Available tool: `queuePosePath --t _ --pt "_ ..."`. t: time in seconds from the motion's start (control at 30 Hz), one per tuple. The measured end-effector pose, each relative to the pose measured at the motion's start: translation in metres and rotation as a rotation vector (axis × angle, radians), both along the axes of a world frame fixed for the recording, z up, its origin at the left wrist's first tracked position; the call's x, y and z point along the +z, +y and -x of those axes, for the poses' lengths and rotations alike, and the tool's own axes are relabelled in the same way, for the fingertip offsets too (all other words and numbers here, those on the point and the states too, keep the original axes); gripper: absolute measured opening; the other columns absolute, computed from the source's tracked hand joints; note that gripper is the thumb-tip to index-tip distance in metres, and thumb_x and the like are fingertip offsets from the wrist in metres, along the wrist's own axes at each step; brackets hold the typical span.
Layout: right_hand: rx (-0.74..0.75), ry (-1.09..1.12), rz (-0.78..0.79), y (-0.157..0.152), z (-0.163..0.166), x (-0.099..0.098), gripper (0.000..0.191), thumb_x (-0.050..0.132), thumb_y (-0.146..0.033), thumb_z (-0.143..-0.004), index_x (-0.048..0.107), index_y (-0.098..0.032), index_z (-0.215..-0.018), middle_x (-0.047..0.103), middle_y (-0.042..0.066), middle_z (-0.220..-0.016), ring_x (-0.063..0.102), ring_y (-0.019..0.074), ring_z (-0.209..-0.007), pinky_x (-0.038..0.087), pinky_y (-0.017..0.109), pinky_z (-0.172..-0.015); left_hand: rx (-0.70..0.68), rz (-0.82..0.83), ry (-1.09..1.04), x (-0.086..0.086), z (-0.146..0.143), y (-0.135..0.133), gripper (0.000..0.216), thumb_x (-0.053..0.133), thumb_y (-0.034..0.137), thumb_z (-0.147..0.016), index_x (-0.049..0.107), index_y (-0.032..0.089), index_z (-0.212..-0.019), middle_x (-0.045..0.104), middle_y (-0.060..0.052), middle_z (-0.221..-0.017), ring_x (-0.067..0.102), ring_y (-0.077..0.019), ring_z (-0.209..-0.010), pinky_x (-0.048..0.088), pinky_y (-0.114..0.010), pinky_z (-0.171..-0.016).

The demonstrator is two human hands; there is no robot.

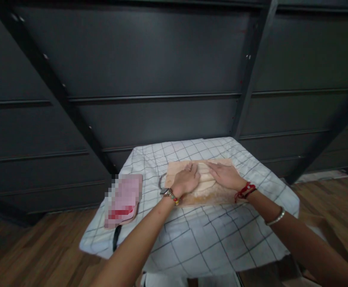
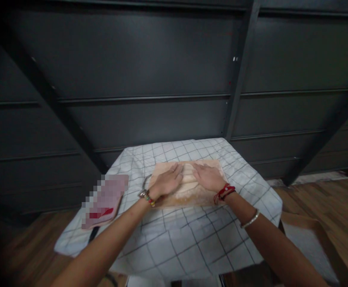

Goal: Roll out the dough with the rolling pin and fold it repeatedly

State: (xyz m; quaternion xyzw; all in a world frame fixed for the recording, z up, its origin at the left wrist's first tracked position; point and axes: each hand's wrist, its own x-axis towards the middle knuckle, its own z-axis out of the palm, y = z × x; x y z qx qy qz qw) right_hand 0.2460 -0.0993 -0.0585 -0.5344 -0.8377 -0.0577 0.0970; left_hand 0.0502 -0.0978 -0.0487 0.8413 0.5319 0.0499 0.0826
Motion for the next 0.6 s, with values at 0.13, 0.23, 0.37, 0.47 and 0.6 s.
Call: queuePosePath --t 0.13,0.23,0.37,0.47,0.6 --pt "-0.062 -0.035 0.003 -0.017 0.004 0.006 0.051 0.020 -0.039 -0.098 0.045 -0.014 -0.134 0.064 0.014 -0.118 0.059 0.0240 -0.108 0.043 0.034 -0.087 0.020 -0.070 0.025 0.000 -0.001 -0.014 0.054 0.019 0.034 -0.095 0.030 0.008 -0.141 0.034 -0.017 -0.147 0.035 -0.0234 -0.134 0.035 -0.034 -0.103" --pt "-0.057 -0.075 -0.009 -0.027 0.005 0.007 0.050 0.019 -0.039 -0.098 0.050 -0.012 -0.126 0.065 0.016 -0.112 0.061 0.0248 -0.101 0.042 0.035 -0.083 0.006 -0.130 0.058 0.000 -0.001 -0.026 0.053 0.019 0.032 -0.096 0.033 0.006 -0.140 0.038 -0.017 -0.144 0.041 -0.0243 -0.130 0.037 -0.035 -0.101" --pt "-0.047 -0.118 -0.062 -0.041 0.004 0.001 0.047 0.020 -0.039 -0.098 0.056 -0.013 -0.114 0.064 0.016 -0.111 0.061 0.0268 -0.094 0.039 0.039 -0.082 0.002 -0.217 0.090 -0.003 -0.003 -0.042 0.053 0.022 0.033 -0.096 0.035 0.005 -0.139 0.038 -0.018 -0.144 0.040 -0.0262 -0.130 0.037 -0.037 -0.101" --pt "-0.034 -0.122 -0.114 -0.051 0.003 -0.004 0.045 0.023 -0.040 -0.098 0.056 -0.012 -0.111 0.060 0.017 -0.116 0.059 0.0279 -0.093 0.037 0.041 -0.084 0.000 -0.283 0.076 -0.008 -0.004 -0.051 0.054 0.026 0.036 -0.096 0.036 0.005 -0.139 0.036 -0.017 -0.145 0.036 -0.0271 -0.132 0.033 -0.039 -0.104" --pt "-0.009 -0.103 -0.137 -0.062 0.001 -0.011 0.040 0.029 -0.038 -0.097 0.055 -0.012 -0.113 0.061 0.015 -0.112 0.057 0.0288 -0.095 0.036 0.043 -0.085 -0.017 -0.348 0.051 -0.014 -0.004 -0.062 0.055 0.029 0.037 -0.095 0.035 0.007 -0.140 0.033 -0.015 -0.147 0.033 -0.0276 -0.134 0.029 -0.041 -0.107"
